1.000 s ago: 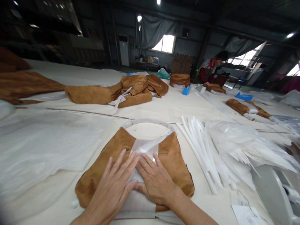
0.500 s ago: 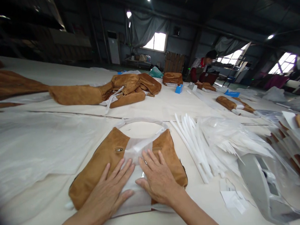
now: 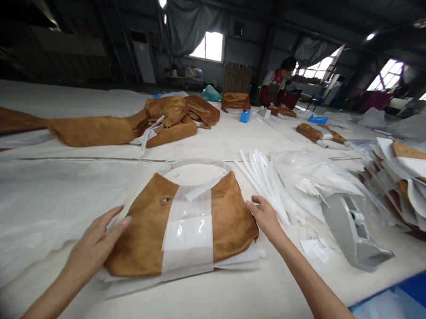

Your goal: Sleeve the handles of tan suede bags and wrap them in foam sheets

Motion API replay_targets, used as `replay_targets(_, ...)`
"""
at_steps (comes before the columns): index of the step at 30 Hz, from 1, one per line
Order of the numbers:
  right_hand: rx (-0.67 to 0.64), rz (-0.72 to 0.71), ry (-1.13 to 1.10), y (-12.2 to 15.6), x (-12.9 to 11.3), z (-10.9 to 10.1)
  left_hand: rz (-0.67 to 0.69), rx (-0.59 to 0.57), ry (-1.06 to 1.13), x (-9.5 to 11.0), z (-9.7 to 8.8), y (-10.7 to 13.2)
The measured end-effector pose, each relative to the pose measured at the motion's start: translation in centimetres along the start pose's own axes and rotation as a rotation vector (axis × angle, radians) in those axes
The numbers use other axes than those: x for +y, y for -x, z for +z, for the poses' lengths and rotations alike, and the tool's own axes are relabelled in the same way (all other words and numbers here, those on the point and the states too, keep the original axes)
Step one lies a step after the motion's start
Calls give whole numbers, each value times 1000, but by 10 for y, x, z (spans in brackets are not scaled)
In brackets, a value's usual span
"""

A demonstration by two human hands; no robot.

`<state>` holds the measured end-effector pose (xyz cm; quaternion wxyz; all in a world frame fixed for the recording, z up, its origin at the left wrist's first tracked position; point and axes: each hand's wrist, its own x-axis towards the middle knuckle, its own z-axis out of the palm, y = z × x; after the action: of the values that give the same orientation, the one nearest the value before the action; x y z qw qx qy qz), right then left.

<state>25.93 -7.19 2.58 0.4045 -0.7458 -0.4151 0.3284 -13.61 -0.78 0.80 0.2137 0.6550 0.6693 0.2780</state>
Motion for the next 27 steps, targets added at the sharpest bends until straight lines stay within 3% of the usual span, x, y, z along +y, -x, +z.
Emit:
replay_targets(3, -122, 109, -65, -10, 6, 1, -243, -124, 140, -10, -3, -21)
replay_targets(9, -243, 210, -206, -23, 4, 6, -462, -301, 487, -4, 0, -36)
replay_targets(13, -325, 222, -280, -37, -2, 7, -567, -515, 708, -10, 2, -48)
replay_targets(17, -584, 336, -472, -50, -3, 14, -736, -732, 938, -1, -1, -48)
replay_targets(21, -716, 350, -572, -48, 3, 16, -822, -703, 1119, 12, -9, -35)
replay_targets(24, -772, 308, -600, -46, 7, 13, -739, -675, 1197, 9, -16, -25)
replay_targets(27, -820, 282, -645, -41, 8, 14, -652, -642, 1090, 7, -13, -21)
